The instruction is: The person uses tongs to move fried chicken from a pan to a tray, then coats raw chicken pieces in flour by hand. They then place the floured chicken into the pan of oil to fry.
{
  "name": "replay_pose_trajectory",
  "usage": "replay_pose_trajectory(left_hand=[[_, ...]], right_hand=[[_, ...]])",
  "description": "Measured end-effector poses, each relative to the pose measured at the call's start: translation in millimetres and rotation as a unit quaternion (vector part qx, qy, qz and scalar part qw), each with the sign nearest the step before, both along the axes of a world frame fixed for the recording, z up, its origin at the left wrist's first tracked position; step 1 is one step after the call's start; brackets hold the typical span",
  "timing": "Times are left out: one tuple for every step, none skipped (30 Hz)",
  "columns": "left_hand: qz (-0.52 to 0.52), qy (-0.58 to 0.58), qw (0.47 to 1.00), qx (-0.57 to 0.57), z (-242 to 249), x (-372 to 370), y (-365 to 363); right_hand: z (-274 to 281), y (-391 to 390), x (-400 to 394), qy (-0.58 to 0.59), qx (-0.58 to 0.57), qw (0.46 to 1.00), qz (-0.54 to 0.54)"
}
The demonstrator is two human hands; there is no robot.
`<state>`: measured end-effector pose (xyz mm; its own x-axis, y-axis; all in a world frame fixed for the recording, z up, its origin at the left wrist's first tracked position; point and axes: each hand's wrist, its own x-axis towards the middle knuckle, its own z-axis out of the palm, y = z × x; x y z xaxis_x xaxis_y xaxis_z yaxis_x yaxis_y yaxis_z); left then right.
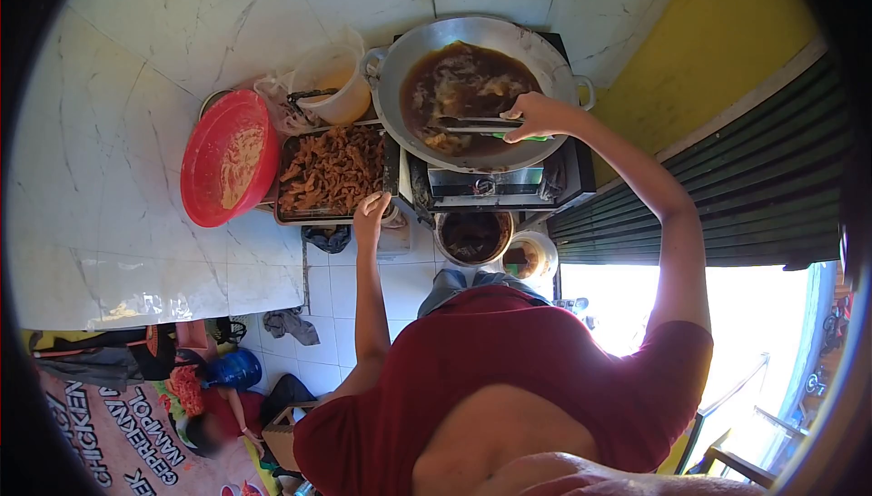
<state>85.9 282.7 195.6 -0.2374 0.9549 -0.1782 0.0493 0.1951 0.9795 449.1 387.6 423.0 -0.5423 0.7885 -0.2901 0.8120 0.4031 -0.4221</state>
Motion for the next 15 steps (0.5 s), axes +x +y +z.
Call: replay_pose_trajectory(left_hand=[[0.001, 0.001, 1.000, -0.001, 0, 0, 0], [0.002, 0.001, 1.000, -0.002, 0, 0, 0], [0.002, 0.001, 1.000, -0.002, -1, 0, 0], [0.001, 0.001, 1.000, -0.003, -1, 1, 0], [0.001, 0.001, 1.000, -0.003, 0, 0, 0], [0.001, -0.001, 1.000, -0.005, 0, 0, 0], [0.001, -0.004, 1.000, -0.007, 0, 0, 0], [0.000, -0.007, 1.000, -0.009, 3, 1, 0], [0.001, -0.009, 1.000, -0.008, 5, 1, 0], [0.001, -0.012, 1.000, -0.006, 7, 2, -1], [0.001, -0.014, 1.000, -0.006, 8, 3, -1], [0.001, -0.015, 1.000, -0.006, 8, 3, -2], [0.001, -0.017, 1.000, -0.007, 9, 4, -1], [0.002, -0.017, 1.000, -0.007, 9, 3, -1], [0.000, -0.014, 1.000, -0.008, 9, 3, -1]], right_hand=[[1, -3, -2, -0.004, -0.010, 1.000, -0.007], [3, -5, -4, -0.008, -0.021, 1.000, -0.014], [7, -8, -5, -0.013, -0.019, 1.000, -0.011], [11, -10, -5, -0.018, -0.017, 1.000, -0.007], [13, -11, -6, -0.023, -0.015, 1.000, -0.004], [12, -12, -5, -0.016, 0.000, 1.000, 0.003], [12, -13, -3, -0.009, 0.016, 1.000, 0.010], [11, -13, 0, -0.002, 0.032, 0.999, 0.017], [8, -12, 3, -0.007, 0.042, 0.999, 0.021], [3, -11, 7, -0.011, 0.053, 0.998, 0.024], [4, -12, 6, -0.016, 0.063, 0.997, 0.027], [7, -14, 7, -0.026, 0.065, 0.997, 0.024], [11, -16, 8, -0.036, 0.067, 0.997, 0.021], [17, -19, 8, -0.046, 0.069, 0.996, 0.018], [20, -20, 9, -0.062, 0.080, 0.995, 0.016]])
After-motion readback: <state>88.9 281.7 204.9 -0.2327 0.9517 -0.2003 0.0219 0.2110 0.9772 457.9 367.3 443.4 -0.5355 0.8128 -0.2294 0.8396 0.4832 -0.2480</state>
